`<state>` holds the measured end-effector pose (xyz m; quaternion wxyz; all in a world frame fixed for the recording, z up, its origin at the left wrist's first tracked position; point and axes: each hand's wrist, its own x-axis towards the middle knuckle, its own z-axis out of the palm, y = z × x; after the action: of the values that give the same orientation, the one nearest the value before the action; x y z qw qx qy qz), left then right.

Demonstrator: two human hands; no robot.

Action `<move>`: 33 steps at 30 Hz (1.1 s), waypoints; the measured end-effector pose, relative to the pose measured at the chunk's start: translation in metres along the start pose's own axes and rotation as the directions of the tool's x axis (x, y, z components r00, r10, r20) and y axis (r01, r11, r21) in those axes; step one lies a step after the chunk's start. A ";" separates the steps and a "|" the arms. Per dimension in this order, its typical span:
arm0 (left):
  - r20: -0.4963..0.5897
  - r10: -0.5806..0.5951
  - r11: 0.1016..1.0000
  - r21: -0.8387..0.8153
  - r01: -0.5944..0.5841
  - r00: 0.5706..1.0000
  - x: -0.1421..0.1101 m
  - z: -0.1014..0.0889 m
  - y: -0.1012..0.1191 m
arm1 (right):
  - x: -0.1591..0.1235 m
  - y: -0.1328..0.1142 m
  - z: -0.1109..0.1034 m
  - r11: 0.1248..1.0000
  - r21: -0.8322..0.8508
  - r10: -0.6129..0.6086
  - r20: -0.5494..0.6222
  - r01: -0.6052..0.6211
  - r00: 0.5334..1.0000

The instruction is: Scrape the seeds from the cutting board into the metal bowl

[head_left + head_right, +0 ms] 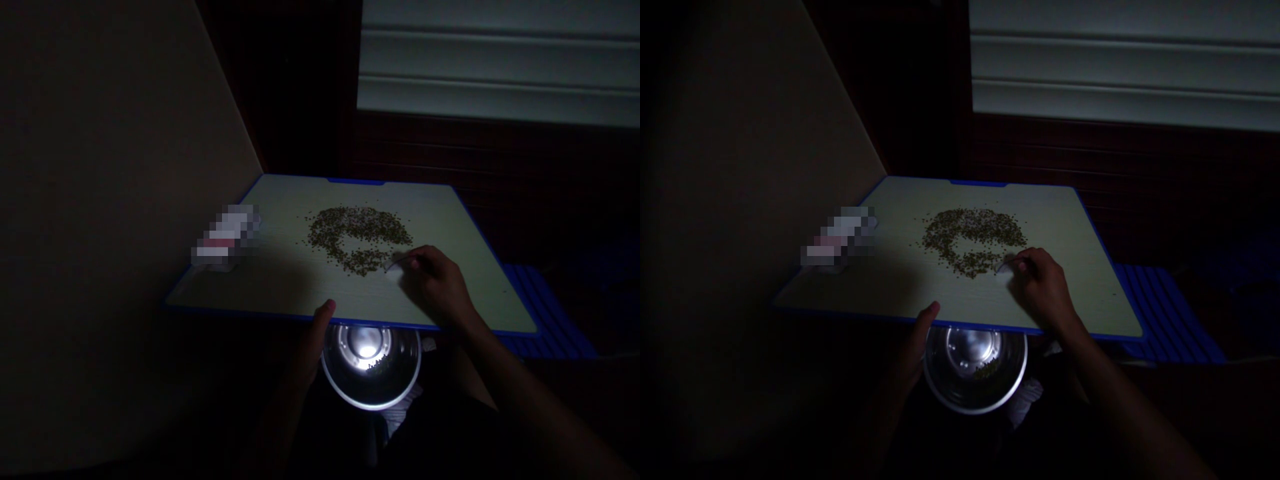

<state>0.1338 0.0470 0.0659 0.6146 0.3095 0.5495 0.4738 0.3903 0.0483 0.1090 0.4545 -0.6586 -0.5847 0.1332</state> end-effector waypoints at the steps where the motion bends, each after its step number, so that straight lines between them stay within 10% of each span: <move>1: 0.028 -0.027 1.000 0.002 0.027 0.999 0.001 -0.001 -0.001 | 0.000 0.000 0.000 1.000 -0.001 0.000 -0.001 0.000 1.000; 33: 0.002 -0.022 1.000 0.021 0.022 1.000 0.002 -0.003 0.000 | -0.004 -0.019 -0.001 0.998 0.039 -0.064 0.308 0.055 0.949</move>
<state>0.1307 0.0486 0.0642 0.6171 0.3104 0.5570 0.4611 0.3776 0.0423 0.1222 0.3709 -0.6050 -0.6662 0.2295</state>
